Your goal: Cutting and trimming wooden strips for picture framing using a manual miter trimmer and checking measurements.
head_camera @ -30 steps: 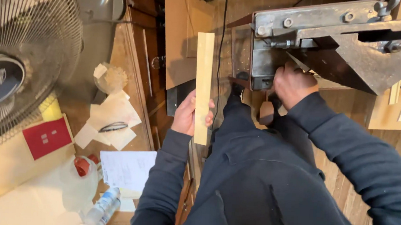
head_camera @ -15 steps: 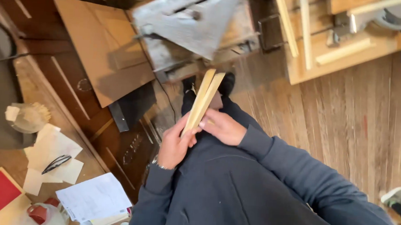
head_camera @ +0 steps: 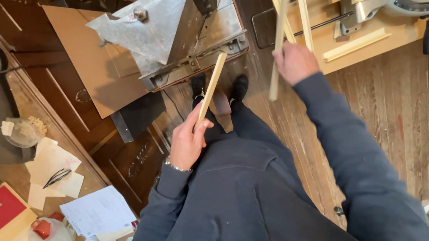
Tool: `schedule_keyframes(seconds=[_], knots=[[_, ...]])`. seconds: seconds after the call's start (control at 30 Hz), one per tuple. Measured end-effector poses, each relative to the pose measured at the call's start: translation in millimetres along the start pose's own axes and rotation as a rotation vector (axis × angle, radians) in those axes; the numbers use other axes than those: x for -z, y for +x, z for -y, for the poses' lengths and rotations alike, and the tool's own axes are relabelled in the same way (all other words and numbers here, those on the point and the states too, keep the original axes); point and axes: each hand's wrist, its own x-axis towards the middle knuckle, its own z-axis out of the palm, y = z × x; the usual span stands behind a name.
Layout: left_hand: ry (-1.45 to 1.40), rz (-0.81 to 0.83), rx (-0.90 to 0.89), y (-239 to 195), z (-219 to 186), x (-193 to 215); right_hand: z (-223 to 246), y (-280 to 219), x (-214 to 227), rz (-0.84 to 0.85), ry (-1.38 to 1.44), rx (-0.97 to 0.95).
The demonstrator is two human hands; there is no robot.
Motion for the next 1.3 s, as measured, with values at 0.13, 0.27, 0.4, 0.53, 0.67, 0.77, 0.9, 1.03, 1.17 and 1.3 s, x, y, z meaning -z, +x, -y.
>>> schedule_keyframes(seconds=[0.13, 0.27, 0.4, 0.53, 0.67, 0.77, 0.9, 1.03, 1.17, 1.3], knots=[[0.023, -0.021, 0.047, -4, 1, -1, -32, 81, -27, 0.1, -0.34, 0.049], [0.059, -0.034, 0.031, -8, 3, -2, -55, 127, -56, 0.035, -0.468, 0.035], [-0.015, -0.045, 0.087, -8, 10, 0, -63, 118, -18, 0.003, -0.406, -0.055], [-0.096, 0.012, 0.14, -5, 4, 4, -103, 108, -5, -0.1, -0.353, -0.187], [-0.052, 0.055, 0.129, 6, -5, 0, -137, 112, -23, -0.111, -0.439, -0.15], [-0.067, 0.092, 0.081, 9, -6, -6, -123, 86, -8, -0.154, -0.388, -0.114], [-0.063, 0.069, 0.002, 21, -7, -15, -77, 31, 30, -0.185, 0.189, 0.008], [-0.202, 0.104, 0.077, 33, -18, -22, -26, -30, 36, 0.088, 0.978, -0.234], [-0.229, 0.095, -0.084, 56, -13, -35, -3, -63, 9, 0.198, 1.141, -0.229], [-0.047, 0.15, -0.138, 65, -26, -49, 28, -77, -19, 0.258, 1.252, -0.198]])
